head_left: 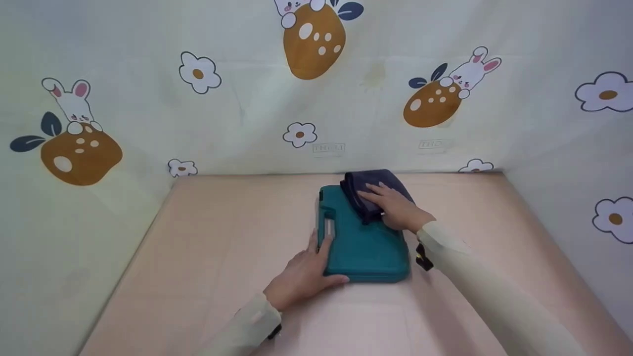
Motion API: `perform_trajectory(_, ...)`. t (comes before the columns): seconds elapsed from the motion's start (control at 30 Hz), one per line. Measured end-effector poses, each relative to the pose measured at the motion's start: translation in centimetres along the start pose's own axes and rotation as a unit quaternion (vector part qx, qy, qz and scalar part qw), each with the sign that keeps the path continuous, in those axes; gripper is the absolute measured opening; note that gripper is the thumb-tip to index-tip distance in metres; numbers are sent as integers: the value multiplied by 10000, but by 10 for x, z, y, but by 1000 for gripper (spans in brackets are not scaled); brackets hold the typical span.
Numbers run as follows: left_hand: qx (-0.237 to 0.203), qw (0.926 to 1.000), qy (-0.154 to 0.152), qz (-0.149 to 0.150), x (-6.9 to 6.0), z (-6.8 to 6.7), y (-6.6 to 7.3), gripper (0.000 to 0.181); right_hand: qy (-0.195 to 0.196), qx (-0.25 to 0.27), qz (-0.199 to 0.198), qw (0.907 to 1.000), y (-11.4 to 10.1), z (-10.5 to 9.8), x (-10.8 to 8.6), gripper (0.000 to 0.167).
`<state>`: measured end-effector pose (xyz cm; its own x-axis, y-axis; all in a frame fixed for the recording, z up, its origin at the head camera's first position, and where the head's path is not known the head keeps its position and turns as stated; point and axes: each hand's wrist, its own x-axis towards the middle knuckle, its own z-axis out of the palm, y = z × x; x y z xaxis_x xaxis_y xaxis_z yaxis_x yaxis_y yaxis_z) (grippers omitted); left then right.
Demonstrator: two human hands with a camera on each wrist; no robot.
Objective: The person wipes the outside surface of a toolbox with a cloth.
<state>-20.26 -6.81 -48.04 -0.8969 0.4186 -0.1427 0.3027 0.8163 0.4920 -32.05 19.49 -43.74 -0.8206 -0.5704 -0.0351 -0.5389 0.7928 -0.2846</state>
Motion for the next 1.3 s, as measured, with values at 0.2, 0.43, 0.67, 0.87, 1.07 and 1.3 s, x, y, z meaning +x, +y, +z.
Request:
perform_trajectory(0.2,-56,10000,0,8,0,1,0,110,3,188,123,9997,5,-1,-3,80)
perform_trajectory(0.43,-78,10000,27,20,1,1,-1,110,51,275,145,9995,10,0,-5,80)
perform_trajectory(0.67,-21,10000,40,11,1,1,-1,110,35,393,163,9991,12,2,-7,81)
perform_trajectory(0.87,-43,10000,18,-66,1,1,0,110,162,362,51,9992,10,3,-13,78)
perform_trajectory(1.07,-20,10000,40,-53,2,2,-1,109,318,217,-62,9992,7,5,-19,74)
perform_trajectory(1.3,-8,10000,65,-37,2,3,-2,109,367,158,-53,9992,5,7,-23,72)
